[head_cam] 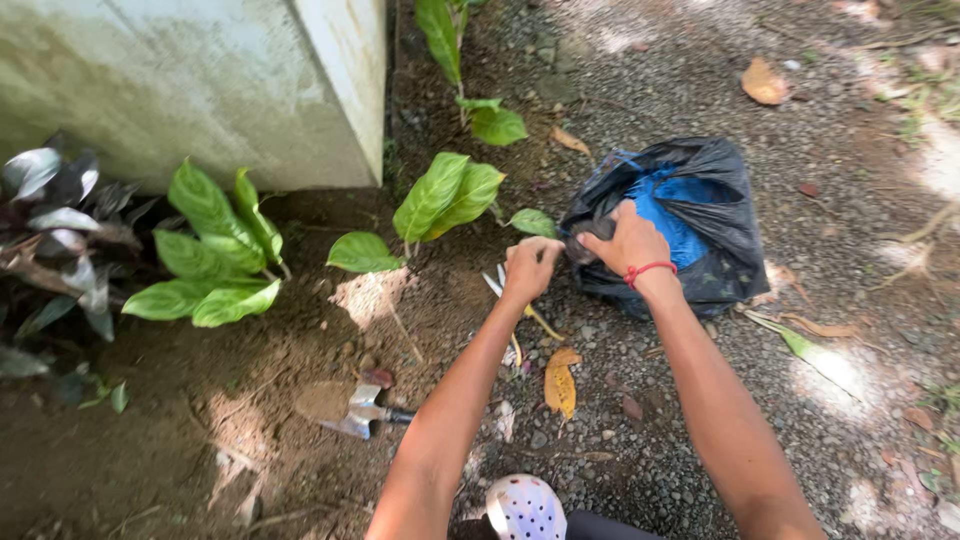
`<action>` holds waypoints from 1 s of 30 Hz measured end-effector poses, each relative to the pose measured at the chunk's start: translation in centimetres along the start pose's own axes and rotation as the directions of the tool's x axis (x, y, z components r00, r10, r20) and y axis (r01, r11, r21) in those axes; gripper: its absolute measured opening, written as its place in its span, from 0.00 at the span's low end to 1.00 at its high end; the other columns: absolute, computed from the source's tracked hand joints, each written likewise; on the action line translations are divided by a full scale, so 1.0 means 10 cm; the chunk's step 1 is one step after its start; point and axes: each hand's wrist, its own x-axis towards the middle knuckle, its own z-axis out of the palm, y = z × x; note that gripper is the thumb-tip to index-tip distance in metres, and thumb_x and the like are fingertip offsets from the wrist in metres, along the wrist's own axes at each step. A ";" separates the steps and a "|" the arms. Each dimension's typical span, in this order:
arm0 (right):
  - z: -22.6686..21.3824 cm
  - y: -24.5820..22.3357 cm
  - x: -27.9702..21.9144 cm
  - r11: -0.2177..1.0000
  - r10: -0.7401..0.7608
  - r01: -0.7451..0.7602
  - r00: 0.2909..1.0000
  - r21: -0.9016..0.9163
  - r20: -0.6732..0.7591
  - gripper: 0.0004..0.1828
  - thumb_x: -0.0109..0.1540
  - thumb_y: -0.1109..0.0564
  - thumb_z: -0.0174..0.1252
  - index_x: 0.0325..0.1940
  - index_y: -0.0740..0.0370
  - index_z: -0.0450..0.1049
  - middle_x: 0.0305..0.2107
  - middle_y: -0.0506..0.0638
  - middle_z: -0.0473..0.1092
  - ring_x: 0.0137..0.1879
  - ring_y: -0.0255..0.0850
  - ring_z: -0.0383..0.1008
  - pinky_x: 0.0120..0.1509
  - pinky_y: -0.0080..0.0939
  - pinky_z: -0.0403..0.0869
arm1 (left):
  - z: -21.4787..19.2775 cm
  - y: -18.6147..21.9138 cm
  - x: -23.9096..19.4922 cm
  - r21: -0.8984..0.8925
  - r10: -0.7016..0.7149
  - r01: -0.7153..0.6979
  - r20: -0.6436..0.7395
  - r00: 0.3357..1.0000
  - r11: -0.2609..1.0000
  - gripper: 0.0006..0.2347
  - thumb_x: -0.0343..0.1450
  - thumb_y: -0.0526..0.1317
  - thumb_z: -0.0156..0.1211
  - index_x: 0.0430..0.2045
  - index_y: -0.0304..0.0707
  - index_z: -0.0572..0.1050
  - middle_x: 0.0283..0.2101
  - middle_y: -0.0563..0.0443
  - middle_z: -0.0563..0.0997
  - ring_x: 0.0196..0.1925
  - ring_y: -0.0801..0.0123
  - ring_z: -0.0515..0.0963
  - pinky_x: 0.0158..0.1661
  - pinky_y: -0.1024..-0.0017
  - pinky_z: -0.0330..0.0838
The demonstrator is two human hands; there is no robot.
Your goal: The person kneels in a garden bed and uses pruning shears to trim the leaves of a small plant. They carefully cut individual leaves near the base and place the trimmed foliage into a black plastic bag nearby.
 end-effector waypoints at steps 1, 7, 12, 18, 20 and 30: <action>-0.04 -0.16 0.00 0.995 -0.077 0.077 0.997 0.065 0.010 0.37 0.56 0.35 0.72 0.52 0.64 0.67 0.38 0.66 0.75 0.47 0.63 0.77 0.51 0.58 0.75 | -0.07 -0.11 0.00 -0.061 -0.099 0.096 -0.051 0.994 0.993 0.16 0.76 0.54 0.53 0.43 0.49 0.84 0.46 0.44 0.86 0.50 0.52 0.85 0.55 0.56 0.77; 0.29 -1.37 -0.16 0.779 -0.516 0.476 0.856 0.407 -0.013 0.30 0.56 0.41 0.70 0.51 0.62 0.67 0.36 0.62 0.75 0.45 0.59 0.79 0.48 0.54 0.75 | -1.29 -0.78 -0.33 -0.815 -0.525 0.530 0.353 0.775 0.235 0.33 0.77 0.64 0.41 0.60 0.29 0.69 0.47 0.32 0.83 0.44 0.49 0.80 0.42 0.60 0.77; 0.86 -2.15 -0.55 0.641 -0.699 0.625 0.715 0.446 0.003 0.30 0.56 0.48 0.70 0.55 0.63 0.65 0.47 0.64 0.70 0.52 0.63 0.73 0.53 0.56 0.72 | -2.44 -0.81 -1.12 -0.834 -0.534 0.550 0.483 0.694 -0.039 0.40 0.72 0.69 0.38 0.60 0.22 0.61 0.53 0.21 0.77 0.51 0.41 0.82 0.46 0.59 0.81; 1.67 -2.49 -0.88 0.396 -0.886 0.749 0.464 0.531 0.005 0.32 0.55 0.52 0.68 0.58 0.64 0.64 0.53 0.65 0.66 0.60 0.64 0.70 0.63 0.56 0.71 | -2.87 -1.12 -1.69 -0.938 -0.552 0.345 0.293 0.781 -0.011 0.32 0.74 0.55 0.63 0.65 0.26 0.64 0.59 0.26 0.71 0.56 0.46 0.76 0.54 0.56 0.78; 1.84 -2.34 -0.87 0.518 -0.840 0.726 0.531 0.453 0.112 0.34 0.57 0.47 0.67 0.60 0.65 0.64 0.55 0.64 0.65 0.62 0.62 0.69 0.66 0.57 0.71 | -2.91 -1.21 -1.75 -0.947 -0.678 0.319 0.209 0.705 0.039 0.31 0.70 0.48 0.66 0.64 0.28 0.63 0.60 0.26 0.69 0.59 0.42 0.76 0.55 0.53 0.78; 2.80 -0.54 -0.27 0.880 -0.085 0.134 0.988 -0.455 0.128 0.47 0.54 0.34 0.68 0.65 0.68 0.63 0.57 0.60 0.63 0.64 0.59 0.66 0.60 0.71 0.68 | -2.36 -1.40 -1.53 -0.875 -0.770 0.450 0.161 0.617 0.177 0.37 0.70 0.35 0.69 0.72 0.47 0.51 0.68 0.38 0.57 0.65 0.37 0.61 0.64 0.39 0.73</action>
